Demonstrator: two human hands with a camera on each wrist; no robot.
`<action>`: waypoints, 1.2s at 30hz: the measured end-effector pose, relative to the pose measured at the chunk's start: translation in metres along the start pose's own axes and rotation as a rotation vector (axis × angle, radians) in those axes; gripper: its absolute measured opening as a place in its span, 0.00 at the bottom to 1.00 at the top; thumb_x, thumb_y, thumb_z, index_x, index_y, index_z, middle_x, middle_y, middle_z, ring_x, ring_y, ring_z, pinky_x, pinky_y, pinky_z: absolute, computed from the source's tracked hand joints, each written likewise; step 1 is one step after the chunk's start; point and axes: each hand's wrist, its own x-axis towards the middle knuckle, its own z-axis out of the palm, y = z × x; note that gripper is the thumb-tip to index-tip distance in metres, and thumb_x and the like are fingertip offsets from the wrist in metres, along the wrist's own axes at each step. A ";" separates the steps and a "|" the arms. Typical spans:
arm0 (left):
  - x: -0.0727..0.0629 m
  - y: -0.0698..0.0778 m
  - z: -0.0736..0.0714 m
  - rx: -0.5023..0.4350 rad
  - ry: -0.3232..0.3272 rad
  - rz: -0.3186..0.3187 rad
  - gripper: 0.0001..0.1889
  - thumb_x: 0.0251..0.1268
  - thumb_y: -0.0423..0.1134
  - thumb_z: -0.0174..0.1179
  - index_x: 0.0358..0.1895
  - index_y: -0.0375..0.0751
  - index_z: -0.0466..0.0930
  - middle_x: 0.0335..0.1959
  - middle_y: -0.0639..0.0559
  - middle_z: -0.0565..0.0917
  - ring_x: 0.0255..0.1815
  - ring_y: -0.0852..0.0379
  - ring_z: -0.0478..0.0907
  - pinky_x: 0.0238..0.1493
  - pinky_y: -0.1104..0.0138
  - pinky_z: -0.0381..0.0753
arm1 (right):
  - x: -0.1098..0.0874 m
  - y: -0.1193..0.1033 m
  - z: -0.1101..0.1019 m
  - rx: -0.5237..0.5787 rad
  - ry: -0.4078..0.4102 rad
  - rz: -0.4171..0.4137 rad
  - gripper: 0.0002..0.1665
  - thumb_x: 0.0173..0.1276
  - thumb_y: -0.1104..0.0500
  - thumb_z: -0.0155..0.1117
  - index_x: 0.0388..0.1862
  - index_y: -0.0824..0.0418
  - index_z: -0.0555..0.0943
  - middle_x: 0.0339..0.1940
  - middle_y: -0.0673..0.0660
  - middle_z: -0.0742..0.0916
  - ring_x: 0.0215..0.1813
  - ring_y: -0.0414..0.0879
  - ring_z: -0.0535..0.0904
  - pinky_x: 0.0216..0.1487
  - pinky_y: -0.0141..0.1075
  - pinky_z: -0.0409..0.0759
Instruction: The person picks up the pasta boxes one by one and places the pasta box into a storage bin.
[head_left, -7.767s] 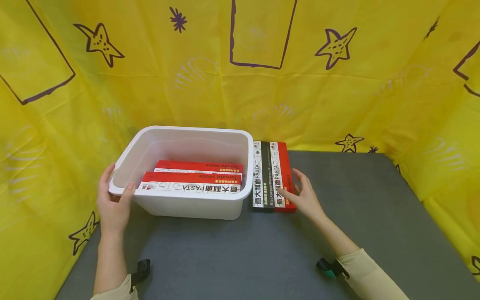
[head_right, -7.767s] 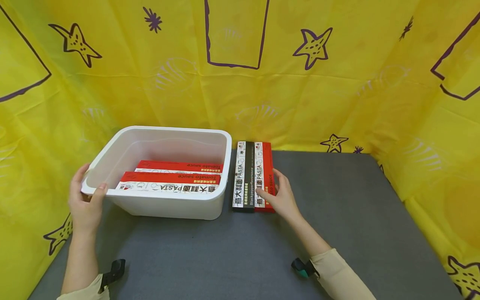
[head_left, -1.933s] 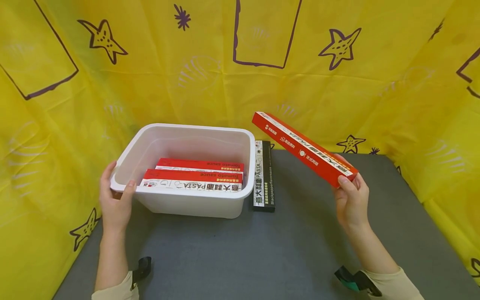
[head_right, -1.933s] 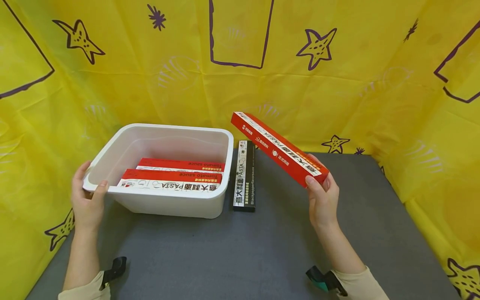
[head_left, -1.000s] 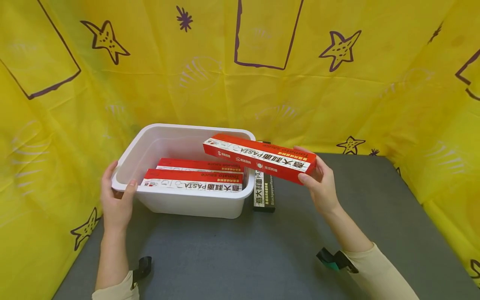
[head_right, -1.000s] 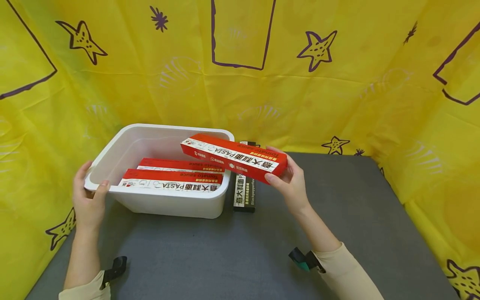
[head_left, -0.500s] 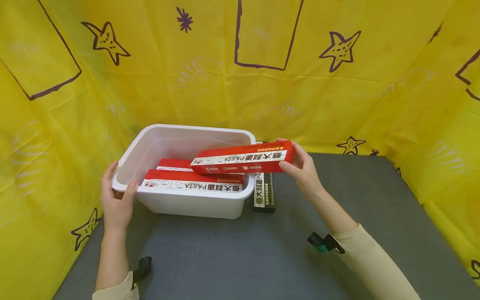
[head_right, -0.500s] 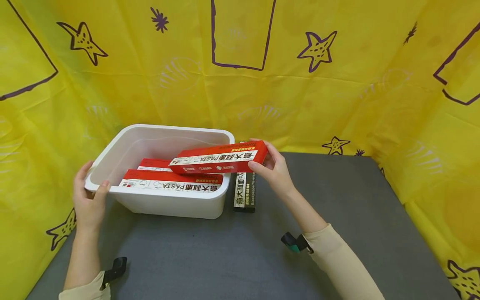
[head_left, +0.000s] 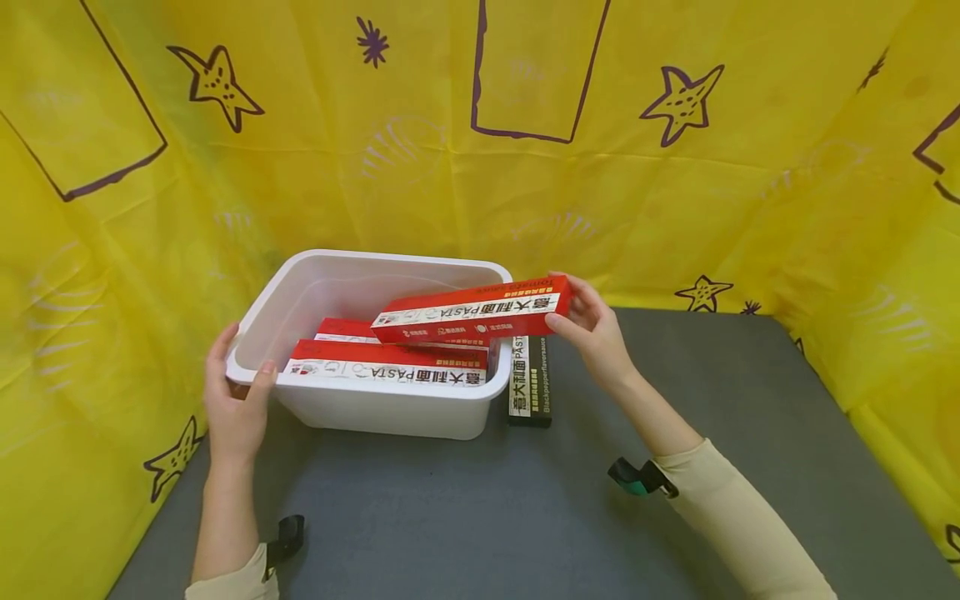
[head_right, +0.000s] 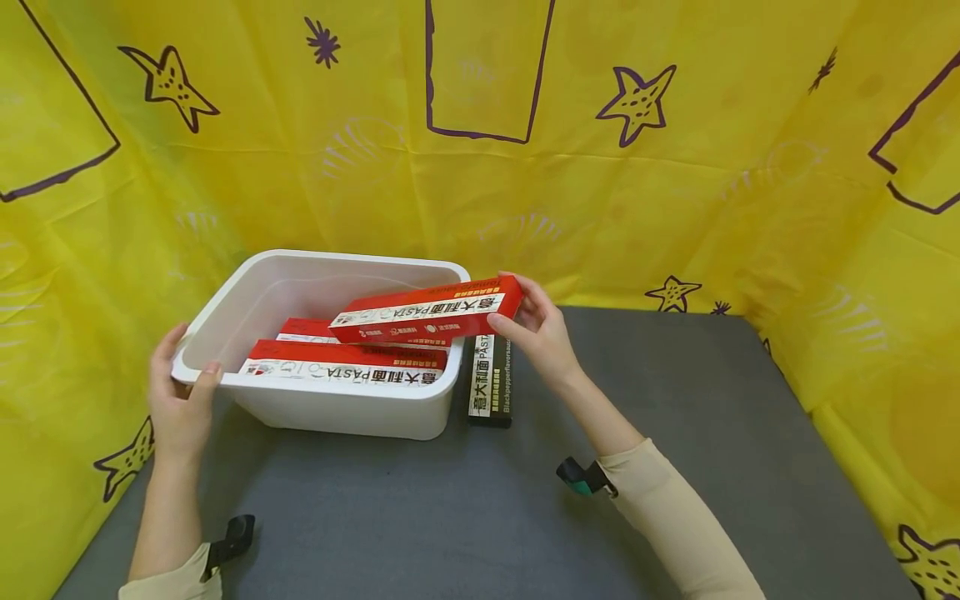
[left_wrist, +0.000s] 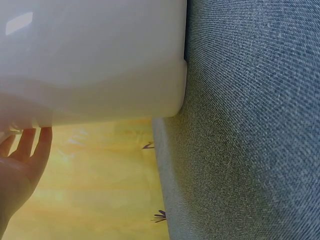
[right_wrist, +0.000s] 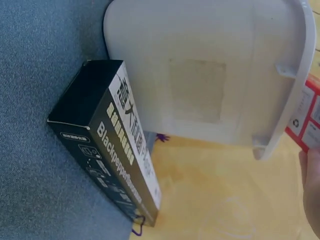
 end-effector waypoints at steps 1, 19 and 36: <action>0.000 0.000 0.000 0.009 -0.002 -0.002 0.33 0.60 0.35 0.59 0.71 0.55 0.65 0.62 0.53 0.71 0.56 0.54 0.68 0.48 0.78 0.74 | 0.000 0.001 0.001 -0.013 -0.012 -0.001 0.35 0.61 0.71 0.60 0.69 0.68 0.67 0.55 0.56 0.81 0.51 0.50 0.79 0.49 0.36 0.81; 0.000 -0.003 0.000 -0.003 -0.004 0.015 0.33 0.60 0.35 0.59 0.71 0.54 0.65 0.62 0.53 0.71 0.56 0.53 0.68 0.49 0.77 0.74 | 0.019 0.020 0.006 -0.081 -0.055 0.052 0.35 0.60 0.71 0.64 0.66 0.66 0.65 0.59 0.60 0.78 0.58 0.50 0.75 0.50 0.36 0.80; 0.000 0.005 0.002 -0.025 0.010 0.014 0.33 0.59 0.33 0.59 0.71 0.51 0.66 0.60 0.54 0.71 0.55 0.53 0.68 0.49 0.77 0.73 | 0.018 -0.003 0.025 -0.399 -0.126 0.017 0.33 0.66 0.67 0.64 0.70 0.71 0.67 0.74 0.63 0.66 0.74 0.53 0.61 0.68 0.43 0.65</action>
